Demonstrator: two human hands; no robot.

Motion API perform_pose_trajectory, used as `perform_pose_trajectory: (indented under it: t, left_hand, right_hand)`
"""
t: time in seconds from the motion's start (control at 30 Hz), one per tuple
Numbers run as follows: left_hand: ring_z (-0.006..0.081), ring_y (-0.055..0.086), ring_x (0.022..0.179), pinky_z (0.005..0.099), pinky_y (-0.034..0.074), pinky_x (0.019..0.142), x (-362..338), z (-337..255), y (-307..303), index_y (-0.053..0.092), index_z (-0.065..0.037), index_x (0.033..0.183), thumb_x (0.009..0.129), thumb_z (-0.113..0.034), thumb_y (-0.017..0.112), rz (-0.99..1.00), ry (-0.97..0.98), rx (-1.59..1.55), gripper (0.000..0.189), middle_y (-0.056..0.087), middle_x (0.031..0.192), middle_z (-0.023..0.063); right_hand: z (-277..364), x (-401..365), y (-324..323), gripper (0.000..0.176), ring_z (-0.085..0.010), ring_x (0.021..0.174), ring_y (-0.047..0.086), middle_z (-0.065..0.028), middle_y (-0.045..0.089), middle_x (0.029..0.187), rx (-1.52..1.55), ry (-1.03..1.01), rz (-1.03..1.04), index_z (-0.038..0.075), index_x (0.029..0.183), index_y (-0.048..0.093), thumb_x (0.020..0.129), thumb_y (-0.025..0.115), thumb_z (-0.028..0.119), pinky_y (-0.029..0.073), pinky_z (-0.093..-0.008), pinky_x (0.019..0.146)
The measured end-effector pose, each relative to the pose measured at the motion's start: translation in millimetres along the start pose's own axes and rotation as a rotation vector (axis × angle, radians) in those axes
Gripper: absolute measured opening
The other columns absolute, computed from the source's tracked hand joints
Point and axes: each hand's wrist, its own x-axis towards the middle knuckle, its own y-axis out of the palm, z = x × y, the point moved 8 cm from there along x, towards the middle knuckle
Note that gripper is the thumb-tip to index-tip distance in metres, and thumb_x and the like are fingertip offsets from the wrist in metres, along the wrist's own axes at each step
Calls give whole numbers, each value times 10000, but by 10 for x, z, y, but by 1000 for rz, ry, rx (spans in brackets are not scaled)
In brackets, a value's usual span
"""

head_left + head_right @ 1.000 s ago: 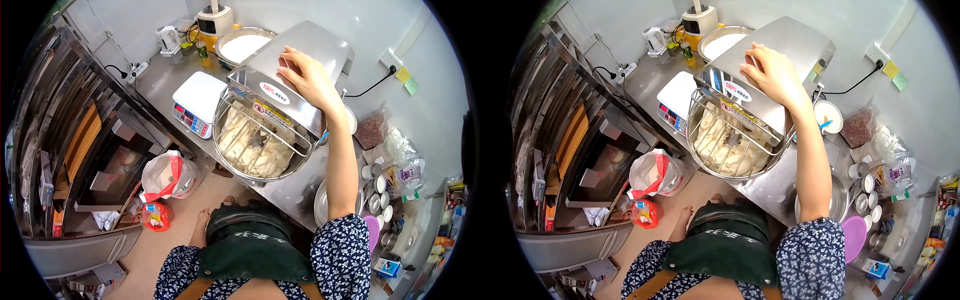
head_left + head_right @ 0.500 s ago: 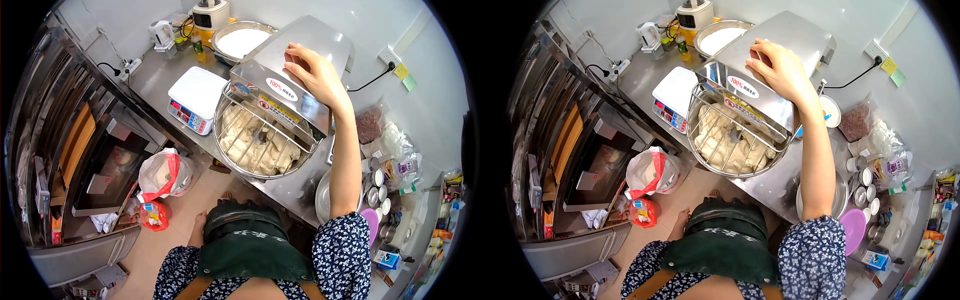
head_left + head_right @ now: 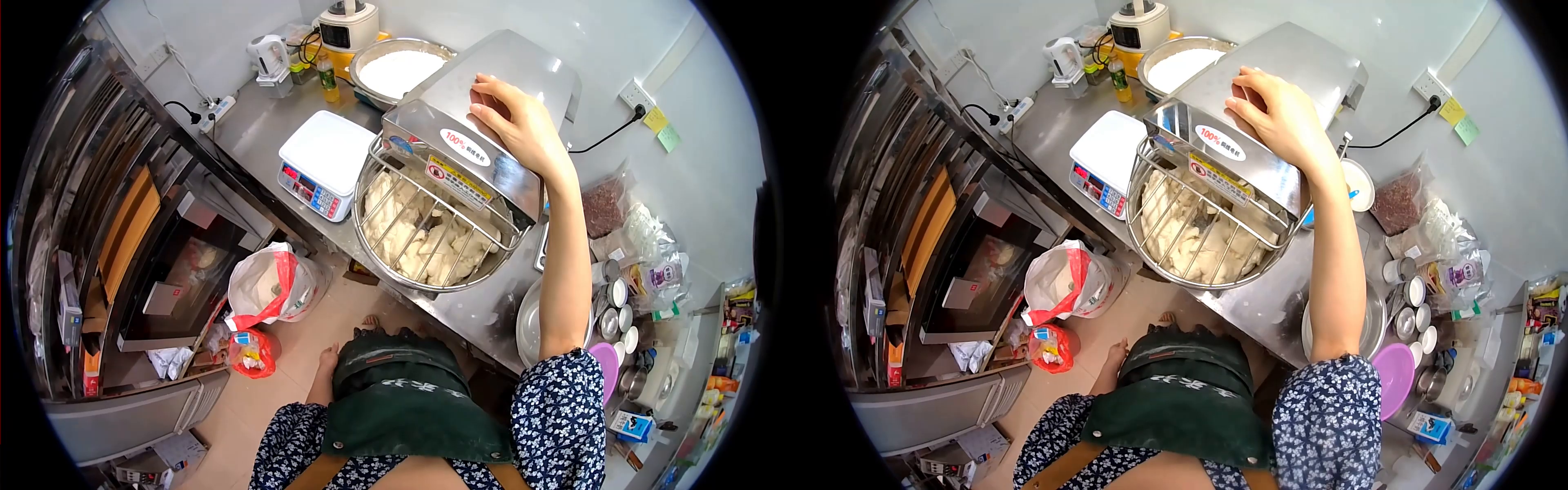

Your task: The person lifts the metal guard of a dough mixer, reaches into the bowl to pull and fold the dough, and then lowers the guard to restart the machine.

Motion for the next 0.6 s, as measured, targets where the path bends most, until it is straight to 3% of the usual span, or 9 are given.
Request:
perform_pose_trajectory:
  t: [0.2,0.47,0.6]
  left_hand:
    - [327,653,1070,393,483,950,-86,-20,-28,588,95,1258,936,-563,548,-19,12,-65,734,670,1143,260]
    - [316,656,1063,389,485,947,-44,27,-19,579,100,1266,947,-549,539,-19,-7,-48,724,673,1137,257]
    - [320,652,1072,391,482,949,-18,11,-8,578,99,1268,950,-557,523,10,-8,-26,731,672,1142,255]
  right_hand:
    - [-1,3,17,390,-332,1164,618,-179,596,1337,-21,25,35,-5,1204,632,922,644,264,470,-370,989]
    - [41,3,5,400,-318,1169,621,-182,599,1334,-2,44,60,-25,1211,623,920,648,249,475,-366,987]
    - [23,-2,-5,364,-366,1009,638,-164,671,1130,14,-46,-46,14,1074,662,887,636,326,491,-414,882]
